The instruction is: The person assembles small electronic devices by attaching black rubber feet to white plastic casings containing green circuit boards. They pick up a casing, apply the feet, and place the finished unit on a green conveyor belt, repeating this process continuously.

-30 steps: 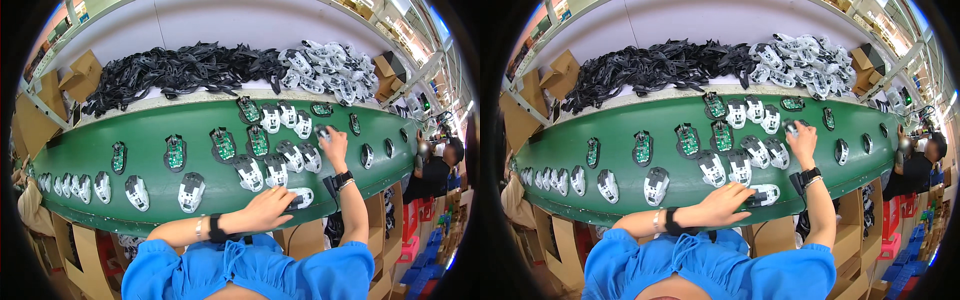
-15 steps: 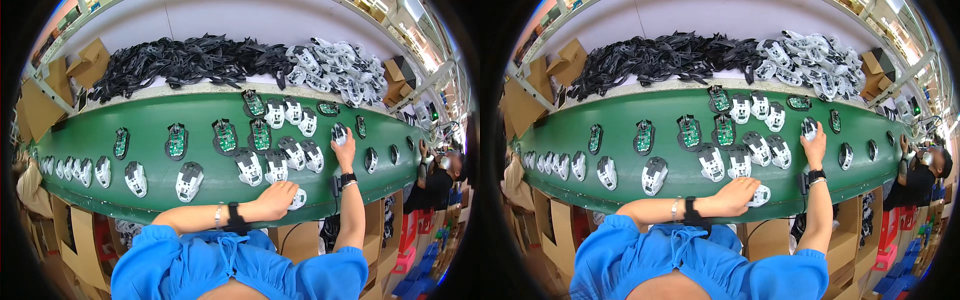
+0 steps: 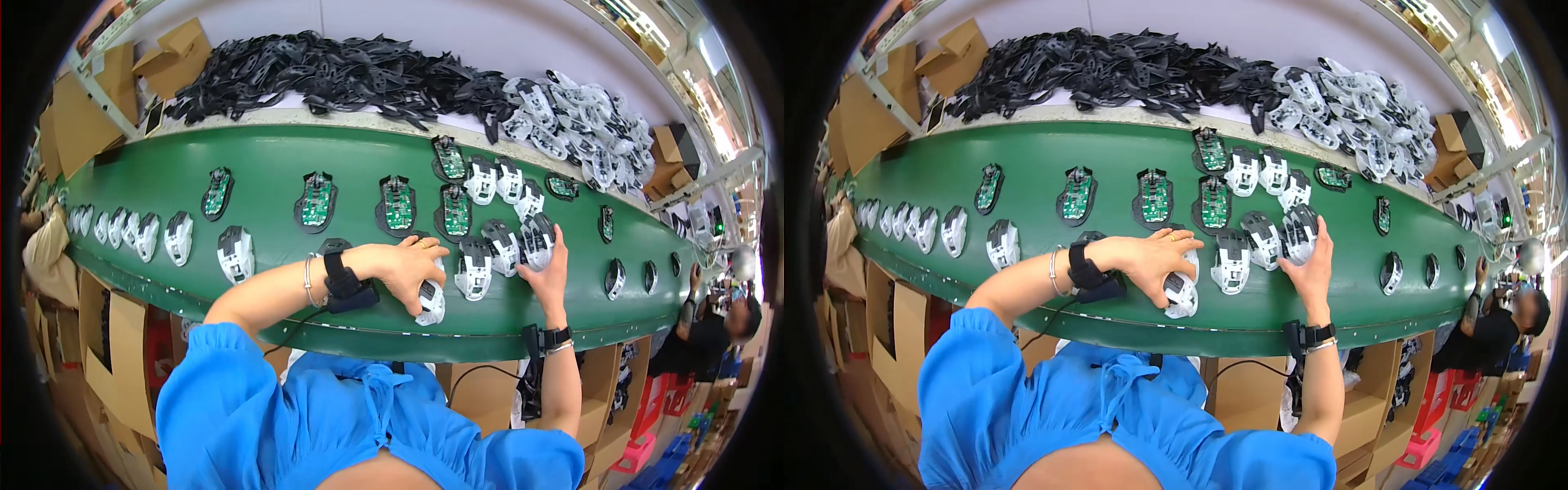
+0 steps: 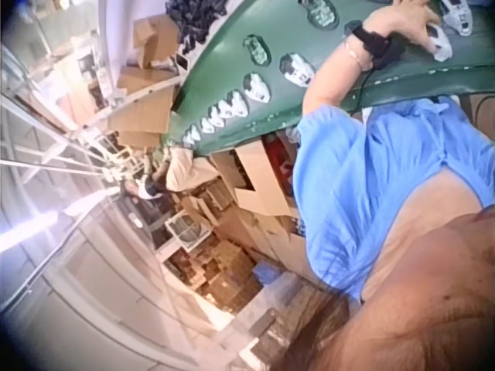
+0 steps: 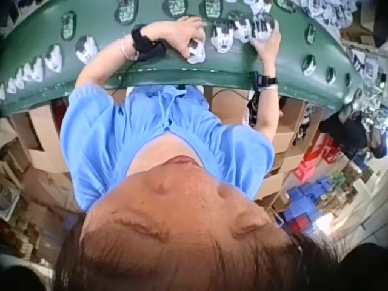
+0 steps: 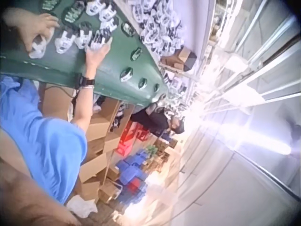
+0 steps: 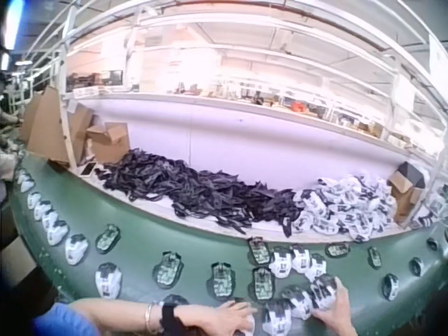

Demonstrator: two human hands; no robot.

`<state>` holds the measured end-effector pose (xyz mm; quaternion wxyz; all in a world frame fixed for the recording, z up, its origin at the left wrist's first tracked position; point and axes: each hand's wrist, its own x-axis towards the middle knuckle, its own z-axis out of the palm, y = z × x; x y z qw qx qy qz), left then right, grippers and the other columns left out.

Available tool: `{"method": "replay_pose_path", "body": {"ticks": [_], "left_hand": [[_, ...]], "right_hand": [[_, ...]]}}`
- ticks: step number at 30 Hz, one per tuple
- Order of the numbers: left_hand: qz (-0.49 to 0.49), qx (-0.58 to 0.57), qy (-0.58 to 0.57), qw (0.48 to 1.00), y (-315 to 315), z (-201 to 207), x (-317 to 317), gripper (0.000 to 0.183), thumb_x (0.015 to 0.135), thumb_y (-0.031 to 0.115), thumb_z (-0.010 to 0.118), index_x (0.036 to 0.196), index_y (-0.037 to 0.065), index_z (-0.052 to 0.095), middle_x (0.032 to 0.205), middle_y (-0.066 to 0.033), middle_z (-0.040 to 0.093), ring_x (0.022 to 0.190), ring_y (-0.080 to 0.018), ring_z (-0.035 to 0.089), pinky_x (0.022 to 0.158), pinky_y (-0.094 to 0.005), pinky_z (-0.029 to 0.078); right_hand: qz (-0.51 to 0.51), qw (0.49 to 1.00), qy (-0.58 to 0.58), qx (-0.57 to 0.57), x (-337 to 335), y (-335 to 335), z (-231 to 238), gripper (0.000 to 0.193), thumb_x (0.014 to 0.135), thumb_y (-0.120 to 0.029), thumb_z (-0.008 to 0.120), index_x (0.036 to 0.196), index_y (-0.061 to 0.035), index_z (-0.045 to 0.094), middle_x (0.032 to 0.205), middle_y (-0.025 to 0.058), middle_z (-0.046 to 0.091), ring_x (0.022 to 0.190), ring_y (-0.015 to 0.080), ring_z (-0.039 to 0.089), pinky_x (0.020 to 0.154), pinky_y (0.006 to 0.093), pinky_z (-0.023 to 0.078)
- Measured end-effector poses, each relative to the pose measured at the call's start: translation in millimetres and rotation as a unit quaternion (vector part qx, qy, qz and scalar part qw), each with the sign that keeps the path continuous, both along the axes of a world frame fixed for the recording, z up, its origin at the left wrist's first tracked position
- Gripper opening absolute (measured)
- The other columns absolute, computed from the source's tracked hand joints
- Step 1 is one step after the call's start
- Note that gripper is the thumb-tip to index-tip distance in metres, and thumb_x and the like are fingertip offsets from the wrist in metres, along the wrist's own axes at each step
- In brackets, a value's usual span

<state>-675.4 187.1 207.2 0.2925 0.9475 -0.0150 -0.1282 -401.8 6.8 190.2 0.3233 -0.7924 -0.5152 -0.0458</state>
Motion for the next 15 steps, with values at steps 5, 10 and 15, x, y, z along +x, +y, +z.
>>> {"method": "replay_pose_path", "body": {"ticks": [5, 10, 15], "left_hand": [[-0.003, -0.027, 0.017, 0.999, 12.2, 3.4, -17.3, 0.065, 0.058, 0.037, 0.076, 0.117, 0.013, 0.063, 0.148, -0.0236, 0.025, 0.139, -0.0409, 0.019, 0.110, -0.0532, 0.023], [0.000, -0.058, -0.084, 0.995, 25.5, -34.8, -34.3, 0.061, 0.057, 0.038, 0.076, 0.110, 0.010, 0.066, 0.145, -0.0261, 0.030, 0.134, -0.0446, 0.025, 0.107, -0.0540, 0.027], [-0.020, -0.038, -0.081, 0.996, 4.0, -56.1, 16.5, 0.068, 0.061, 0.058, 0.070, 0.103, 0.004, 0.065, 0.135, -0.0202, 0.045, 0.122, -0.0423, 0.035, 0.101, -0.0505, 0.032]], "right_hand": [[-0.008, 0.978, 0.190, 0.082, 19.8, -15.5, -3.2, 0.089, 0.062, -0.003, 0.078, 0.140, -0.0047, 0.035, 0.132, 0.0135, 0.048, 0.118, 0.0275, 0.049, 0.103, 0.0360, 0.036], [0.028, 0.983, 0.125, 0.129, 1.4, 24.2, 8.3, 0.076, 0.071, -0.004, 0.075, 0.139, -0.0029, 0.039, 0.132, 0.0116, 0.047, 0.119, 0.0236, 0.046, 0.103, 0.0330, 0.035], [0.106, 0.989, 0.003, 0.101, -1.4, 43.5, -27.4, 0.087, 0.061, -0.004, 0.075, 0.139, 0.0029, 0.037, 0.139, 0.0182, 0.044, 0.129, 0.0320, 0.040, 0.110, 0.0394, 0.027]]}}
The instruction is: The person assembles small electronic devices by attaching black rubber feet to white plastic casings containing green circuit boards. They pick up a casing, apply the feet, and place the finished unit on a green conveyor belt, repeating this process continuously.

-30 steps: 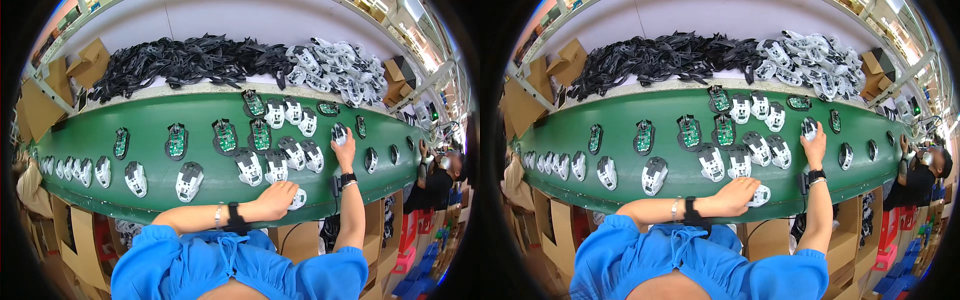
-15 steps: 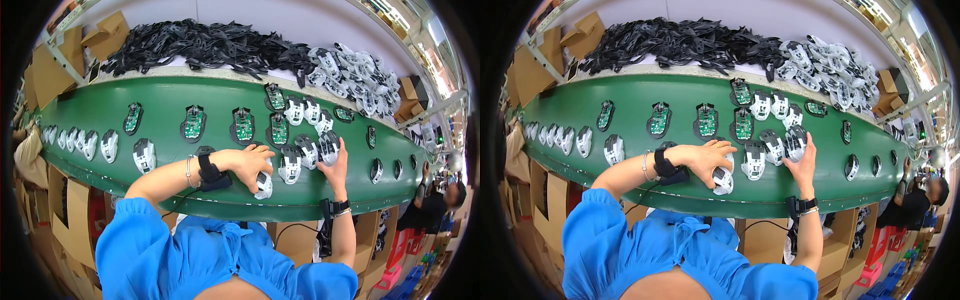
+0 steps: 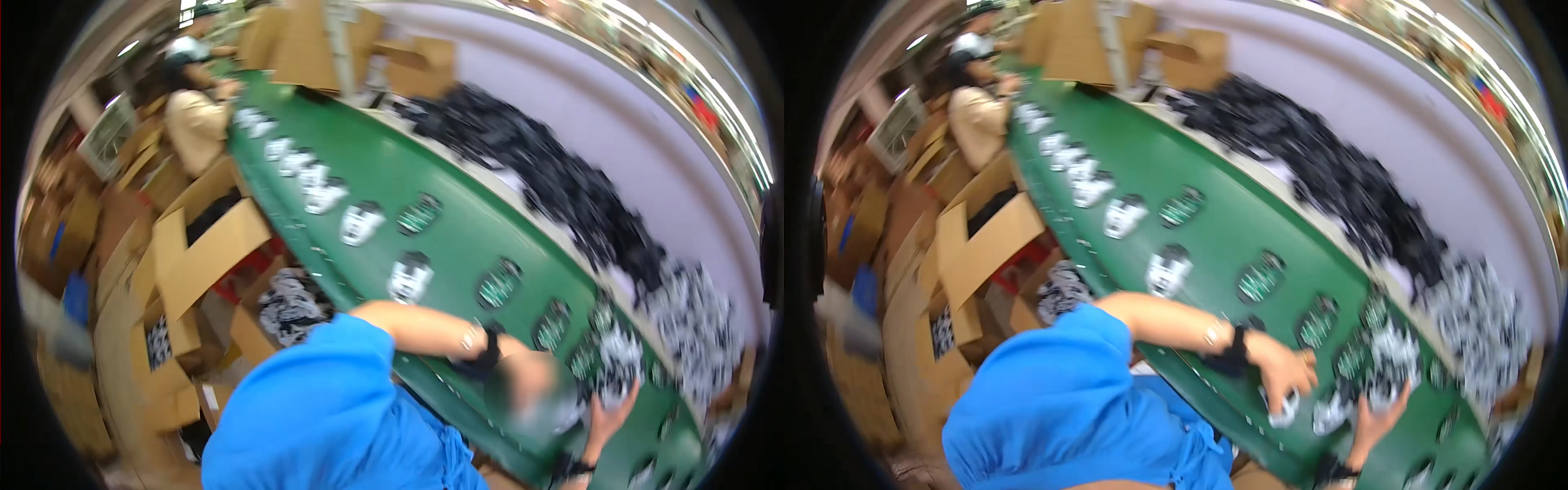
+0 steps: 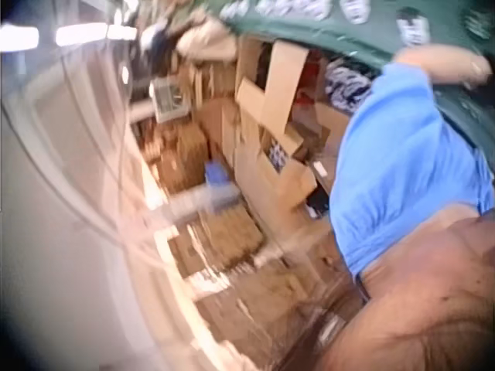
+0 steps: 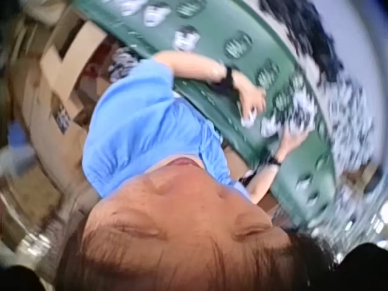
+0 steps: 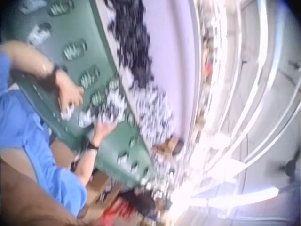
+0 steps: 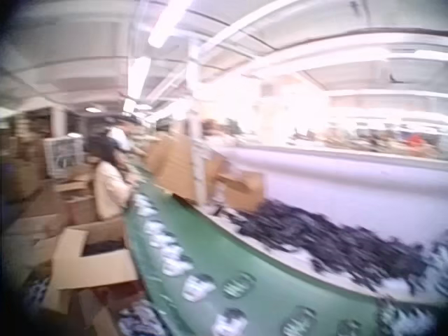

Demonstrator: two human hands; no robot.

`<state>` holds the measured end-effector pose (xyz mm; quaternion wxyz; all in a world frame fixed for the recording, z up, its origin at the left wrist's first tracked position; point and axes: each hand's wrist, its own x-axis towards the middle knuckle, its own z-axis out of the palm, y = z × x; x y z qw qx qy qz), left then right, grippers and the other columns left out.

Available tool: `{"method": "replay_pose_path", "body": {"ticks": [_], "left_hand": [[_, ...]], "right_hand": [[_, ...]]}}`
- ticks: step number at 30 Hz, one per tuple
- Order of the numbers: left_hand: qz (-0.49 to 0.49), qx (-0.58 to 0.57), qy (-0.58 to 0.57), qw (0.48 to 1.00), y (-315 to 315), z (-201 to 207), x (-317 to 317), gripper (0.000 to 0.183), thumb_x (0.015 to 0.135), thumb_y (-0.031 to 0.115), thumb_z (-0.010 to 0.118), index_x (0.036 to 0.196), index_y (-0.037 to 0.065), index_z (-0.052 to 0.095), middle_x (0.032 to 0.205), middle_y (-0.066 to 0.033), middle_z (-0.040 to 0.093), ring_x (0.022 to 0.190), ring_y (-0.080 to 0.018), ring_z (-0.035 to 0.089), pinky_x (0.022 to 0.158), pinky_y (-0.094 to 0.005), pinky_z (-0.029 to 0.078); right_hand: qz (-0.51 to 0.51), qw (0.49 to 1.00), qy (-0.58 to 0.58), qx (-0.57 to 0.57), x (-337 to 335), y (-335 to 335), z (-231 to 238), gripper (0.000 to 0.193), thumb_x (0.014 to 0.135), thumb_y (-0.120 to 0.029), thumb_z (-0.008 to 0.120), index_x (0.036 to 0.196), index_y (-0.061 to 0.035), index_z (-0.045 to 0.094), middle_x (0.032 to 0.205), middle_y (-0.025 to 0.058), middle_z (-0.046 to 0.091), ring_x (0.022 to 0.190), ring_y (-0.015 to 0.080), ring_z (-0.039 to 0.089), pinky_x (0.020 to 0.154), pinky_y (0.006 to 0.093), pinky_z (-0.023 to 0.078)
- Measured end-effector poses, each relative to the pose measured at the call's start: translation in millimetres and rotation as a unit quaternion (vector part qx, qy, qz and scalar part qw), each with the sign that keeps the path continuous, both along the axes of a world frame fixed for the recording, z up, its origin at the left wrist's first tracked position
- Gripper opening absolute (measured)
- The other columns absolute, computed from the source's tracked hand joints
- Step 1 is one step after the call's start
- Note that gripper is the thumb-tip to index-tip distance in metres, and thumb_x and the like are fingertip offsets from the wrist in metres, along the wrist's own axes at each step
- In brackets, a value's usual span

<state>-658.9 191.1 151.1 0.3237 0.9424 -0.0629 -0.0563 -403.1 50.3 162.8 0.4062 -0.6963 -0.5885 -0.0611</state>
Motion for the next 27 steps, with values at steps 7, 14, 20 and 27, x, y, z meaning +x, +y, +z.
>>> {"method": "replay_pose_path", "body": {"ticks": [7, 14, 20, 27], "left_hand": [[0.090, -0.046, -0.055, 0.993, -20.0, -15.7, 2.1, 0.065, 0.054, 0.051, 0.074, 0.084, -0.007, 0.067, 0.115, -0.0195, 0.048, 0.117, -0.0389, 0.032, 0.096, -0.0446, 0.040], [0.171, -0.009, -0.253, 0.952, -13.2, -72.7, 21.9, 0.066, 0.064, 0.057, 0.073, 0.093, -0.001, 0.061, 0.106, -0.0216, 0.057, 0.108, -0.0372, 0.049, 0.099, -0.0458, 0.031], [0.150, 0.009, -0.344, 0.927, -17.8, -57.1, 1.8, 0.059, 0.063, 0.052, 0.075, 0.088, 0.002, 0.057, 0.099, -0.0177, 0.055, 0.104, -0.0353, 0.050, 0.098, -0.0447, 0.031], [0.255, -0.084, -0.386, 0.883, -35.3, -49.8, -3.9, 0.055, 0.063, 0.047, 0.078, 0.089, 0.003, 0.057, 0.091, -0.0149, 0.058, 0.092, -0.0329, 0.054, 0.087, -0.0422, 0.039]], "right_hand": [[-0.004, 0.993, -0.097, -0.063, -21.0, 10.0, 40.7, 0.107, 0.052, -0.033, 0.088, 0.137, 0.0068, 0.038, 0.133, 0.0322, 0.044, 0.124, 0.0418, 0.042, 0.109, 0.0475, 0.026], [0.010, 0.990, -0.128, -0.064, -16.5, 10.4, 53.7, 0.095, 0.058, -0.033, 0.082, 0.135, 0.0057, 0.041, 0.129, 0.0293, 0.049, 0.120, 0.0406, 0.046, 0.105, 0.0463, 0.032], [0.021, 0.977, 0.198, 0.072, 31.5, 14.1, 0.3, 0.084, 0.067, -0.021, 0.083, 0.134, 0.0033, 0.039, 0.129, 0.0216, 0.047, 0.117, 0.0292, 0.048, 0.101, 0.0437, 0.038], [0.116, 0.818, 0.559, 0.069, -24.8, 1.1, 54.6, 0.078, 0.075, -0.010, 0.068, 0.143, -0.0058, 0.031, 0.137, 0.0121, 0.045, 0.123, 0.0311, 0.046, 0.104, 0.0457, 0.039]]}}
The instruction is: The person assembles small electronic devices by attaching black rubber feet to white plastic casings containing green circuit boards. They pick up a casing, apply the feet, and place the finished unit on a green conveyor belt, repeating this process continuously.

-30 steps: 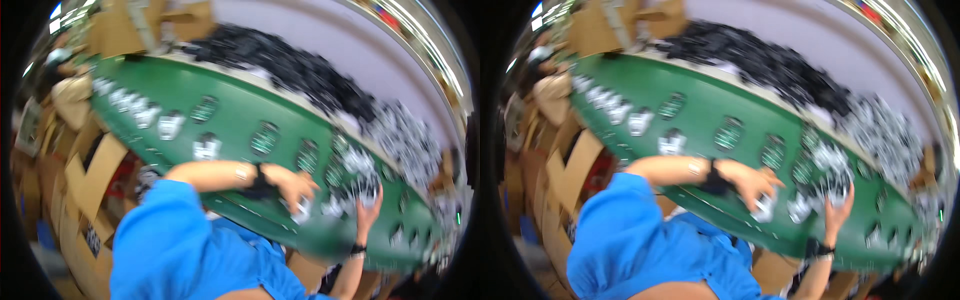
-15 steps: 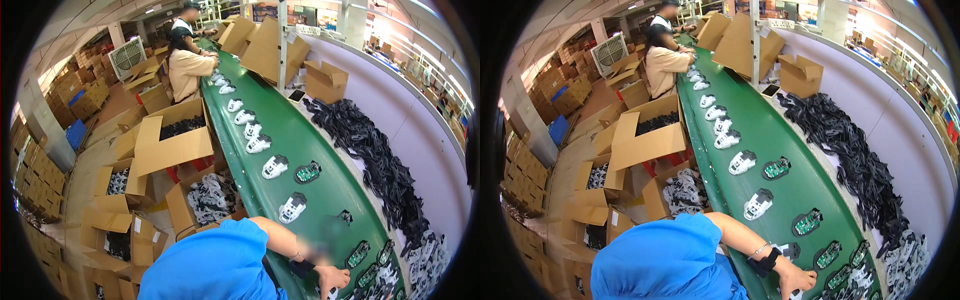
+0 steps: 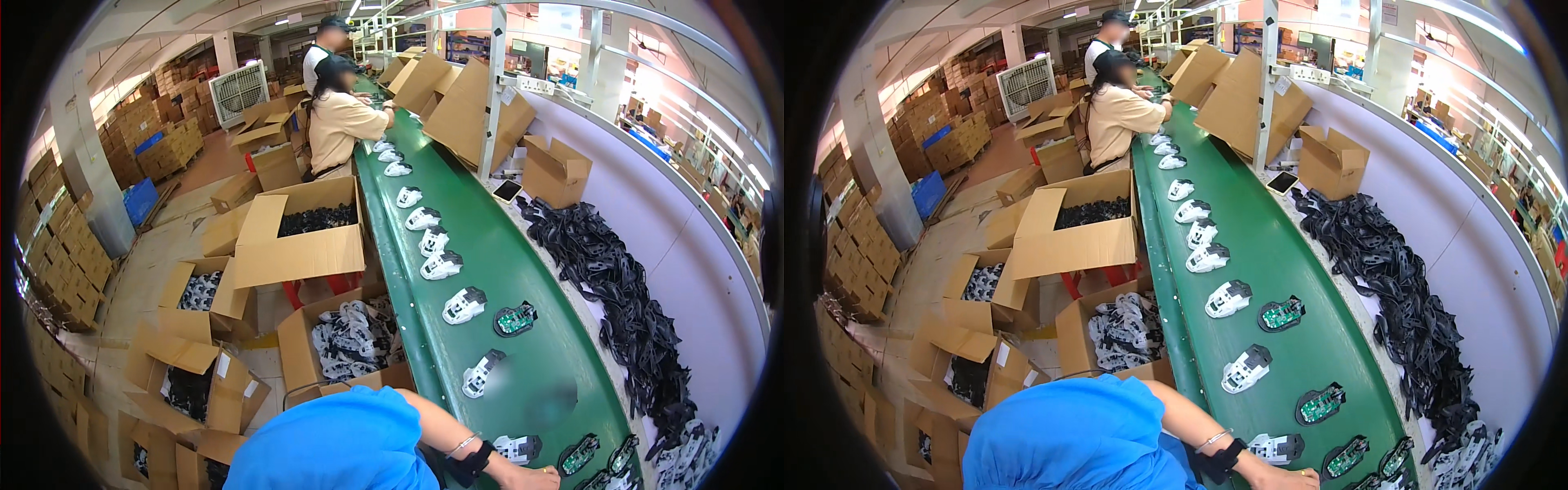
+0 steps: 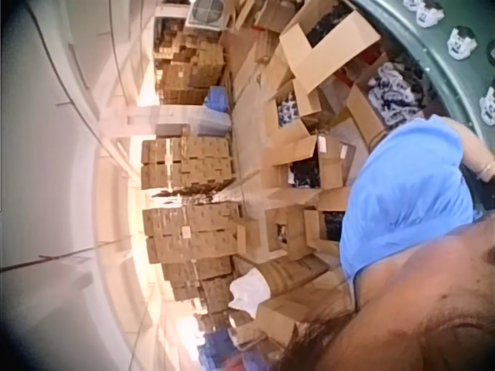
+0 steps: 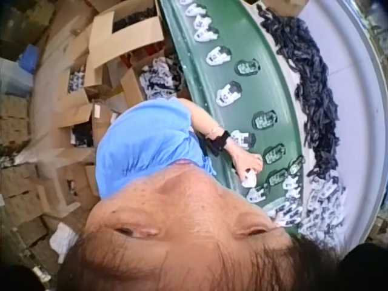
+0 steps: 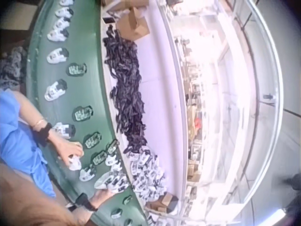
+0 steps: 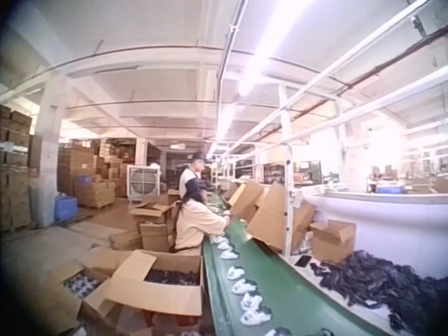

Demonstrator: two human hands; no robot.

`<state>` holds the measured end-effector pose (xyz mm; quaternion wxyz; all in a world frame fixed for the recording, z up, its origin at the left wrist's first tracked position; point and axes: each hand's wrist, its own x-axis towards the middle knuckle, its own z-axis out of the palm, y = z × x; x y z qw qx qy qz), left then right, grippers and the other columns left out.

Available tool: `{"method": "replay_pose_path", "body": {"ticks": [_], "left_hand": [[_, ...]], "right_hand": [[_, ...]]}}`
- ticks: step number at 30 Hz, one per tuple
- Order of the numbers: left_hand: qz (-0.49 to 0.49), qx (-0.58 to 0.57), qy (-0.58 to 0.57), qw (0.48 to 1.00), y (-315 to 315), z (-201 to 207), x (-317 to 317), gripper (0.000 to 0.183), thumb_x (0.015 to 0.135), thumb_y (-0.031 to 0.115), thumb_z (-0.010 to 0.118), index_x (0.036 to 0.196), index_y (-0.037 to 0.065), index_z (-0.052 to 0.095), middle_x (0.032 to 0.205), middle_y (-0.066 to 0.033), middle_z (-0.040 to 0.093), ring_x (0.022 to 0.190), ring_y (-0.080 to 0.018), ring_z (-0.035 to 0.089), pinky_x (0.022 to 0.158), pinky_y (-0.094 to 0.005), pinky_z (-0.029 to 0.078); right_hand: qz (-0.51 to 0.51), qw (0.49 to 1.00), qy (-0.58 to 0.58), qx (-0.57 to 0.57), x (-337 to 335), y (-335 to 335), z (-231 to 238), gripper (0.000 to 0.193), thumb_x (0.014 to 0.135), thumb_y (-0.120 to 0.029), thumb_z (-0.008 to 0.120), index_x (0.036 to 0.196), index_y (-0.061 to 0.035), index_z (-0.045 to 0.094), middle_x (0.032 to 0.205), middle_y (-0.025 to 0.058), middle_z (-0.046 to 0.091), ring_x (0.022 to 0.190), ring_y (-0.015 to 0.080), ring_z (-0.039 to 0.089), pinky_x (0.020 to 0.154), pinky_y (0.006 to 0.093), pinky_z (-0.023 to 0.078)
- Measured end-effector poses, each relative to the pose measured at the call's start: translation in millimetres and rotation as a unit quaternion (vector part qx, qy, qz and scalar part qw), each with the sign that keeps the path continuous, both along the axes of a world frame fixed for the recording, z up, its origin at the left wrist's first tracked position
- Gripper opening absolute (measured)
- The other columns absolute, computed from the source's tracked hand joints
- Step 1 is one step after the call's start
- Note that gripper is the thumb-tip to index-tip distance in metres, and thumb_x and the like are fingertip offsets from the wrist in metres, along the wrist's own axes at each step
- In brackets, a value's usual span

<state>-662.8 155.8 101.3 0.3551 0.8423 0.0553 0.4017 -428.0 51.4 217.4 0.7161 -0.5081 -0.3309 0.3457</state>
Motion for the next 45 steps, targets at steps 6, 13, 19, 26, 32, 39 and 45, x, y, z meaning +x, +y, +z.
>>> {"method": "replay_pose_path", "body": {"ticks": [6, 13, 19, 26, 32, 39, 45], "left_hand": [[-0.071, -0.485, -0.068, 0.869, -10.2, 20.7, -22.3, 0.050, 0.073, 0.027, 0.076, 0.111, 0.000, 0.059, 0.098, -0.0083, 0.065, 0.086, -0.0179, 0.061, 0.076, -0.0308, 0.049], [-0.200, -0.684, -0.291, 0.638, -35.7, 84.0, -164.4, 0.062, 0.083, 0.022, 0.059, 0.139, 0.002, 0.038, 0.118, -0.0120, 0.061, 0.093, -0.0165, 0.065, 0.083, -0.0285, 0.053], [-0.151, -0.582, -0.491, 0.630, -74.1, 61.4, -290.1, 0.068, 0.081, 0.029, 0.059, 0.138, -0.002, 0.039, 0.134, -0.0162, 0.051, 0.120, -0.0253, 0.053, 0.101, -0.0406, 0.043], [0.165, -0.605, -0.623, 0.467, -176.5, -42.2, -382.3, 0.059, 0.085, 0.047, 0.049, 0.133, 0.013, 0.050, 0.132, -0.0079, 0.055, 0.118, -0.0255, 0.053, 0.103, -0.0468, 0.038], [0.130, -0.582, -0.742, 0.306, -227.3, -139.7, -402.9, 0.048, 0.082, 0.044, 0.053, 0.119, 0.014, 0.059, 0.129, -0.0102, 0.055, 0.122, -0.0297, 0.047, 0.109, -0.0528, 0.027], [0.177, -0.513, -0.780, 0.311, -178.4, -199.8, -469.3, 0.061, 0.082, 0.048, 0.052, 0.129, 0.009, 0.051, 0.138, -0.0129, 0.047, 0.129, -0.0349, 0.039, 0.109, -0.0599, 0.022], [0.289, -0.588, -0.720, 0.228, -115.0, -212.9, -545.3, 0.100, 0.081, 0.059, 0.059, 0.150, 0.019, 0.000, 0.155, -0.0162, -0.005, 0.142, -0.0379, 0.011, 0.104, -0.0649, 0.027]], "right_hand": [[0.148, 0.973, 0.170, -0.050, -97.7, -10.5, 38.6, 0.069, 0.078, -0.004, 0.060, 0.142, -0.0048, 0.032, 0.134, 0.0122, 0.047, 0.120, 0.0278, 0.049, 0.101, 0.0405, 0.042], [0.246, 0.960, 0.083, -0.105, -156.3, 3.3, 56.4, 0.054, 0.087, -0.019, 0.055, 0.137, -0.0051, 0.041, 0.129, 0.0078, 0.051, 0.114, 0.0215, 0.051, 0.094, 0.0343, 0.044], [0.431, 0.882, 0.124, -0.142, -255.8, 42.2, 36.9, 0.073, 0.074, -0.013, 0.066, 0.139, -0.0009, 0.036, 0.129, 0.0127, 0.053, 0.112, 0.0249, 0.055, 0.098, 0.0365, 0.043], [0.653, 0.663, 0.206, -0.303, -460.3, 44.7, -57.2, 0.062, 0.075, 0.003, 0.066, 0.132, -0.0019, 0.042, 0.122, 0.0100, 0.058, 0.110, 0.0210, 0.059, 0.095, 0.0363, 0.048], [0.556, 0.560, 0.305, -0.533, -527.6, 29.9, -200.0, 0.036, 0.086, -0.001, 0.060, 0.121, -0.0057, 0.054, 0.115, 0.0093, 0.063, 0.104, 0.0236, 0.062, 0.090, 0.0409, 0.053], [0.550, 0.593, 0.337, -0.483, -604.0, 73.9, -270.0, 0.030, 0.093, -0.017, 0.056, 0.122, -0.0091, 0.052, 0.117, 0.0123, 0.060, 0.107, 0.0285, 0.060, 0.092, 0.0496, 0.050], [0.488, 0.688, 0.110, -0.526, -638.2, 122.6, -245.2, 0.089, 0.085, -0.056, 0.058, 0.148, -0.0142, 0.011, 0.142, 0.0248, 0.025, 0.130, 0.0382, 0.034, 0.100, 0.0603, 0.036]]}}
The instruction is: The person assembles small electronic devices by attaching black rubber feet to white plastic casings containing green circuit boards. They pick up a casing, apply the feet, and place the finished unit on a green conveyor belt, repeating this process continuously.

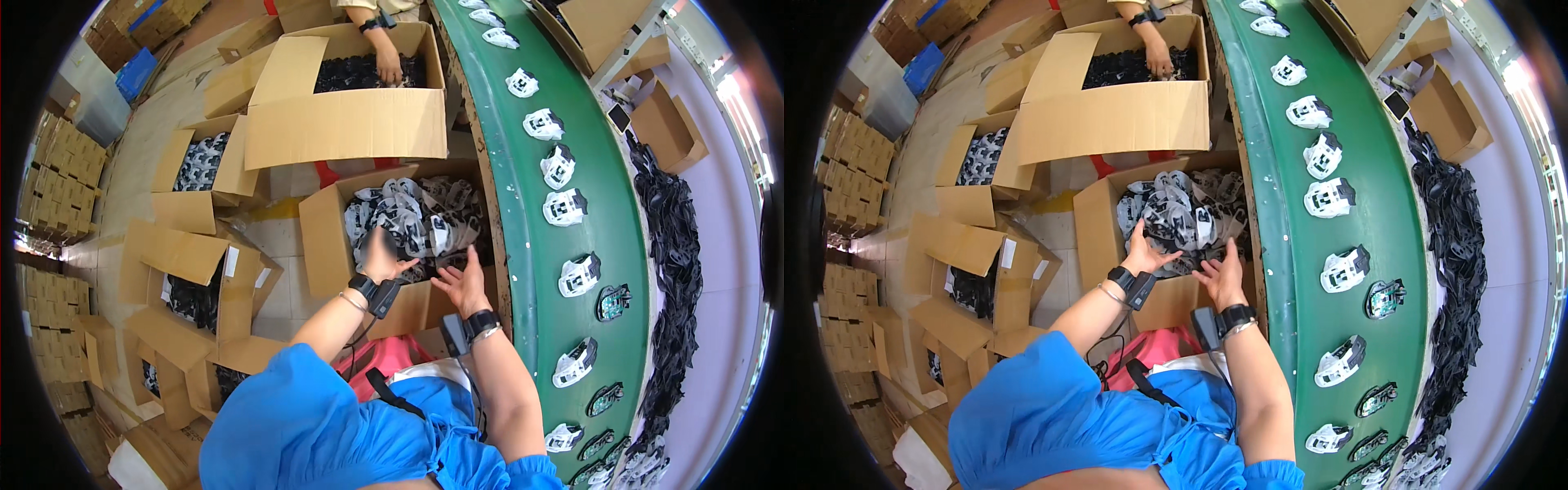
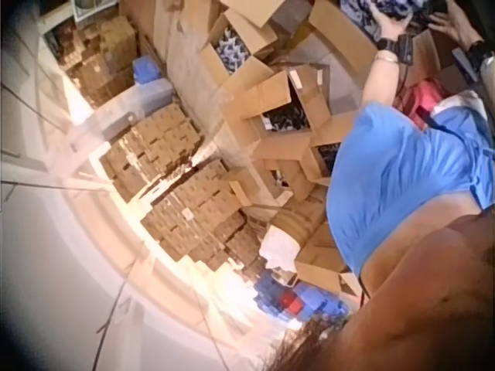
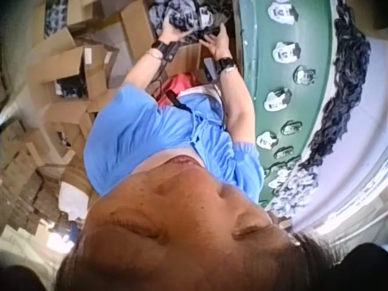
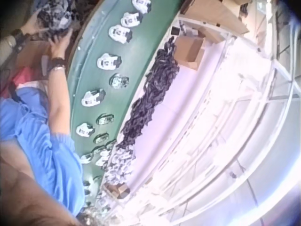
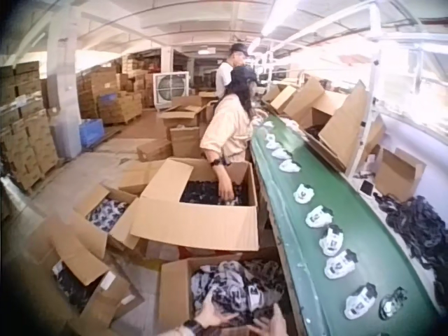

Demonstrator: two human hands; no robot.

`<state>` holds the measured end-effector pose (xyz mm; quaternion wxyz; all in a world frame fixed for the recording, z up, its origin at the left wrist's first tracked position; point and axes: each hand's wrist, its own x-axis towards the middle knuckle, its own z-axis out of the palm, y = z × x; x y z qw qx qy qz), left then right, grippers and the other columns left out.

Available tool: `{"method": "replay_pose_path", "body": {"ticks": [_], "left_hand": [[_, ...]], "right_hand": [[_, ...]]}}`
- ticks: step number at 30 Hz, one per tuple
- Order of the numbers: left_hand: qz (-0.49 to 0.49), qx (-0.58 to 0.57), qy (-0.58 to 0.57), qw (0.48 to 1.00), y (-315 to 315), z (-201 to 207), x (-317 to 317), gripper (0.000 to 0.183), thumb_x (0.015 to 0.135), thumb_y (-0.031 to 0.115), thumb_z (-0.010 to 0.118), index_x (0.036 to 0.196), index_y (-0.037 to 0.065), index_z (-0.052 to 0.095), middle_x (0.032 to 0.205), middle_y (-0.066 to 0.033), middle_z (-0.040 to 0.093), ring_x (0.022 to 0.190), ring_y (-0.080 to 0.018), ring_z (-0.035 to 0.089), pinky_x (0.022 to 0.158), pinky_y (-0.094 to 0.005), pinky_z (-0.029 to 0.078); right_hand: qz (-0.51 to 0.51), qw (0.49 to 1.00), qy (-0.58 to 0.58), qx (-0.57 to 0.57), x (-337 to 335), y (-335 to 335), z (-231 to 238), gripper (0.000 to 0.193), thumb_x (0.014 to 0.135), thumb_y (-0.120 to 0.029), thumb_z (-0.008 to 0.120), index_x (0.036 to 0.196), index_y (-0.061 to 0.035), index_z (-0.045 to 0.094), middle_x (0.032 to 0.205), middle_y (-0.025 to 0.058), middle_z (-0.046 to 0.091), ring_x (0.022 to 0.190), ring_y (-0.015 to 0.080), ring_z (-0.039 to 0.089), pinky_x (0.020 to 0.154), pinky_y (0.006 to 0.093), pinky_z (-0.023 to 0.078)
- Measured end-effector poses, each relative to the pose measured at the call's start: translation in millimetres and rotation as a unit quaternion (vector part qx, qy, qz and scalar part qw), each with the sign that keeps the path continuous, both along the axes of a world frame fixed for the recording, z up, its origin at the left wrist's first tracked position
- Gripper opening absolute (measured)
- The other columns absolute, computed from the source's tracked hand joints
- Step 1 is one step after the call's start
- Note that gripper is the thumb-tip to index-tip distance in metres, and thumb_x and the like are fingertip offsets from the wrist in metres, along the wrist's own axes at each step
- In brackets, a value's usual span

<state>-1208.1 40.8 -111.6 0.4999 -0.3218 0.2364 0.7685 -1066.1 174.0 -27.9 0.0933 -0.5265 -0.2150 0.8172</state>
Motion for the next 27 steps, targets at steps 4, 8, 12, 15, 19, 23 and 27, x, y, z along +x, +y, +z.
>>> {"method": "replay_pose_path", "body": {"ticks": [4, 8, 12, 15, 19, 23, 27], "left_hand": [[-0.054, -0.113, 0.074, 0.989, 0.4, -3.0, 9.1, 0.092, 0.083, 0.050, 0.061, 0.150, 0.019, 0.007, 0.153, -0.0178, 0.008, 0.138, -0.0373, 0.021, 0.104, -0.0568, 0.034], [-0.160, -0.198, 0.126, 0.959, -33.9, -20.9, 56.1, 0.054, 0.088, 0.036, 0.060, 0.131, 0.007, 0.044, 0.133, -0.0198, 0.043, 0.116, -0.0335, 0.049, 0.099, -0.0500, 0.042], [-0.215, -0.153, 0.167, 0.950, -28.4, -62.1, 125.8, 0.043, 0.092, 0.039, 0.056, 0.121, 0.007, 0.051, 0.120, -0.0105, 0.055, 0.109, -0.0236, 0.053, 0.096, -0.0388, 0.045], [-0.275, -0.180, 0.166, 0.930, 16.9, -41.6, 163.1, 0.034, 0.086, 0.028, 0.061, 0.107, 0.003, 0.056, 0.102, -0.0091, 0.058, 0.093, -0.0215, 0.056, 0.083, -0.0355, 0.049], [-0.332, -0.110, 0.239, 0.906, 30.7, 14.0, 192.4, 0.018, 0.082, 0.021, 0.061, 0.090, 0.005, 0.058, 0.084, -0.0046, 0.059, 0.079, -0.0159, 0.056, 0.069, -0.0306, 0.049], [-0.402, -0.002, 0.335, 0.852, 10.3, 40.6, 209.9, 0.017, 0.082, 0.021, 0.061, 0.091, 0.006, 0.060, 0.079, -0.0021, 0.059, 0.071, -0.0115, 0.054, 0.064, -0.0274, 0.047], [-0.544, 0.083, 0.488, 0.678, -7.9, 130.9, 209.9, 0.030, 0.081, 0.023, 0.063, 0.104, 0.004, 0.061, 0.088, -0.0035, 0.061, 0.085, -0.0136, 0.057, 0.072, -0.0301, 0.048]], "right_hand": [[0.201, 0.976, 0.065, 0.058, 18.0, -37.6, 54.1, 0.055, 0.091, -0.023, 0.060, 0.139, -0.0092, 0.036, 0.122, 0.0144, 0.056, 0.111, 0.0266, 0.057, 0.087, 0.0429, 0.051], [0.350, 0.917, 0.169, 0.091, 65.9, -54.3, 129.8, 0.045, 0.093, -0.011, 0.056, 0.134, 0.0018, 0.043, 0.119, 0.0185, 0.059, 0.105, 0.0259, 0.061, 0.086, 0.0396, 0.053], [0.298, 0.918, 0.142, 0.221, 156.2, -42.6, 206.1, 0.056, 0.087, -0.015, 0.064, 0.135, 0.0048, 0.041, 0.118, 0.0227, 0.060, 0.104, 0.0288, 0.062, 0.089, 0.0410, 0.052], [0.200, 0.928, 0.147, 0.279, 235.1, -18.0, 217.2, 0.058, 0.088, -0.017, 0.063, 0.134, 0.0080, 0.039, 0.116, 0.0238, 0.060, 0.103, 0.0301, 0.062, 0.088, 0.0468, 0.053], [0.098, 0.938, 0.113, 0.313, 313.8, -13.8, 235.2, 0.061, 0.090, -0.022, 0.062, 0.137, 0.0054, 0.035, 0.114, 0.0201, 0.061, 0.099, 0.0255, 0.063, 0.086, 0.0438, 0.054], [0.002, 0.915, 0.082, 0.395, 374.9, -21.9, 273.8, 0.050, 0.096, -0.019, 0.050, 0.138, 0.0028, 0.033, 0.114, 0.0178, 0.061, 0.100, 0.0244, 0.063, 0.087, 0.0401, 0.054], [-0.118, 0.868, 0.037, 0.482, 460.3, -53.8, 312.1, 0.049, 0.098, -0.022, 0.048, 0.140, -0.0008, 0.033, 0.111, 0.0126, 0.063, 0.097, 0.0193, 0.063, 0.085, 0.0357, 0.055]]}}
